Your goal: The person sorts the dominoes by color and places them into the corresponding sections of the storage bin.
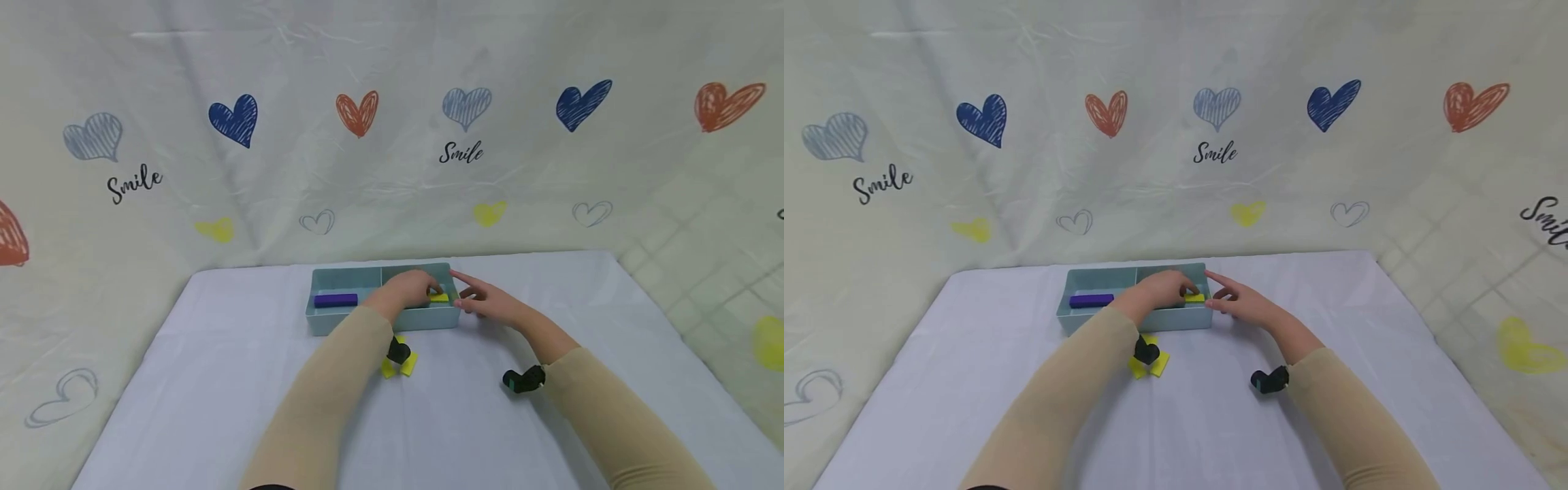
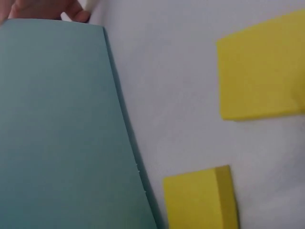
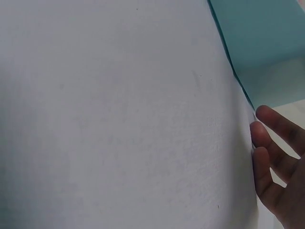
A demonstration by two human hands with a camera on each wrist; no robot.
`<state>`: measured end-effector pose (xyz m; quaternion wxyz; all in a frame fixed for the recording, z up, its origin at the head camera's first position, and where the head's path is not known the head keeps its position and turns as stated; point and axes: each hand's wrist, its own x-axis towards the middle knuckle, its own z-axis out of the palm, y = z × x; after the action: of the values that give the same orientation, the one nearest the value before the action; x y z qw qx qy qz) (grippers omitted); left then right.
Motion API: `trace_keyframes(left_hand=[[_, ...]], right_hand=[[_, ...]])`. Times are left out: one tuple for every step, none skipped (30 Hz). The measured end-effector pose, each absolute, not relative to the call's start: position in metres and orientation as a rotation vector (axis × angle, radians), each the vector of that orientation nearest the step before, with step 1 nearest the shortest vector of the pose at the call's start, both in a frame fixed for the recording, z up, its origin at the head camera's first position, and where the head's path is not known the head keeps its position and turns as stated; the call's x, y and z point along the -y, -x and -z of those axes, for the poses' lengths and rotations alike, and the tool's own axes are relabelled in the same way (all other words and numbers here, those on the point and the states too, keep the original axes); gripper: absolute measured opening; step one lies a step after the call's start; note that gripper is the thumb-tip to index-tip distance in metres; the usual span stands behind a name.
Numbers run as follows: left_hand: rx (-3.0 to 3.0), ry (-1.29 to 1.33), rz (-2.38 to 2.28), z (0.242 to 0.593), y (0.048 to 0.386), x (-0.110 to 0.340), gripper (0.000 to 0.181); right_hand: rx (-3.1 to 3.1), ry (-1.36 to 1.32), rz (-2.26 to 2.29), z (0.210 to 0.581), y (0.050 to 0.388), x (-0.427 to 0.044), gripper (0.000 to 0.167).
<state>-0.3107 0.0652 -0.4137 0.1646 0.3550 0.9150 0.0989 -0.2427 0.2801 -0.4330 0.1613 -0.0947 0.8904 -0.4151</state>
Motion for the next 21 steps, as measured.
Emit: trace_keyframes(left_hand=[[-2.607, -1.012, -0.277, 0.4139, 0.3106, -0.065, 0.037], [-2.608, -1.012, -0.275, 0.4145, 0.3107, -0.0647, 0.037], [-2.611, -1.013, -0.27, 0.4149, 0.3112, -0.0644, 0.038], [-2.614, -1.018, -0.266, 0.4151, 0.3119, -0.0641, 0.038], [-2.616, -1.02, -0.264, 0.4152, 0.3126, -0.0638, 0.038], [-2.619, -1.02, -0.261, 0.4155, 0.3135, -0.0636, 0.038], [-2.622, -1.019, -0.261, 0.4158, 0.3142, -0.0633, 0.038], [-2.625, -1.02, -0.259, 0.416, 0.3148, -0.0629, 0.038], [-2.628, -1.021, -0.257, 0.4163, 0.3154, -0.0627, 0.038], [-2.628, -1.025, -0.259, 0.4164, 0.3157, -0.0625, 0.038], [-2.628, -1.03, -0.259, 0.4166, 0.3159, -0.0624, 0.038], [-2.628, -1.036, -0.258, 0.4168, 0.3161, -0.0624, 0.038], [-2.629, -1.043, -0.257, 0.4167, 0.3162, -0.0625, 0.038], [-2.631, -1.053, -0.252, 0.4167, 0.3162, -0.0627, 0.038], [-2.633, -1.061, -0.247, 0.4168, 0.3164, -0.063, 0.038], [-2.635, -1.067, -0.24, 0.4169, 0.3166, -0.0635, 0.038], [-2.638, -1.067, -0.233, 0.4174, 0.3171, -0.0641, 0.038], [-2.64, -1.065, -0.225, 0.4179, 0.3173, -0.0646, 0.038], [-2.642, -1.064, -0.218, 0.4183, 0.3176, -0.0653, 0.039], [-2.643, -1.06, -0.212, 0.419, 0.318, -0.0658, 0.039], [-2.645, -1.055, -0.207, 0.4194, 0.3183, -0.0665, 0.039]], right_hand=[[-2.543, 0.27, 1.184, 0.4331, 0.2428, -0.2797, 0.07], [-2.542, 0.28, 1.184, 0.4332, 0.2429, -0.2795, 0.07], [-2.543, 0.278, 1.185, 0.4334, 0.243, -0.2792, 0.071], [-2.542, 0.276, 1.189, 0.4333, 0.2429, -0.2789, 0.071], [-2.543, 0.274, 1.191, 0.4335, 0.243, -0.279, 0.071], [-2.543, 0.275, 1.191, 0.4337, 0.2431, -0.2789, 0.071], [-2.542, 0.278, 1.193, 0.4337, 0.2431, -0.279, 0.071], [-2.542, 0.281, 1.193, 0.4338, 0.2432, -0.2791, 0.07], [-2.542, 0.277, 1.197, 0.434, 0.2435, -0.2792, 0.07], [-2.542, 0.281, 1.199, 0.4341, 0.2435, -0.2792, 0.07], [-2.541, 0.286, 1.201, 0.4341, 0.2435, -0.2793, 0.07], [-2.539, 0.287, 1.205, 0.4338, 0.2434, -0.2791, 0.07], [-2.539, 0.289, 1.207, 0.4336, 0.2433, -0.279, 0.07], [-2.54, 0.288, 1.206, 0.4337, 0.2432, -0.2789, 0.07], [-2.54, 0.293, 1.203, 0.4334, 0.2428, -0.2789, 0.07], [-2.541, 0.288, 1.201, 0.4333, 0.2426, -0.2788, 0.07], [-2.542, 0.283, 1.199, 0.4333, 0.2425, -0.2787, 0.07], [-2.543, 0.278, 1.197, 0.4334, 0.2424, -0.2788, 0.071], [-2.543, 0.275, 1.196, 0.4338, 0.2425, -0.279, 0.071], [-2.543, 0.282, 1.196, 0.434, 0.2426, -0.279, 0.071], [-2.544, 0.28, 1.197, 0.4341, 0.2425, -0.279, 0.071]])
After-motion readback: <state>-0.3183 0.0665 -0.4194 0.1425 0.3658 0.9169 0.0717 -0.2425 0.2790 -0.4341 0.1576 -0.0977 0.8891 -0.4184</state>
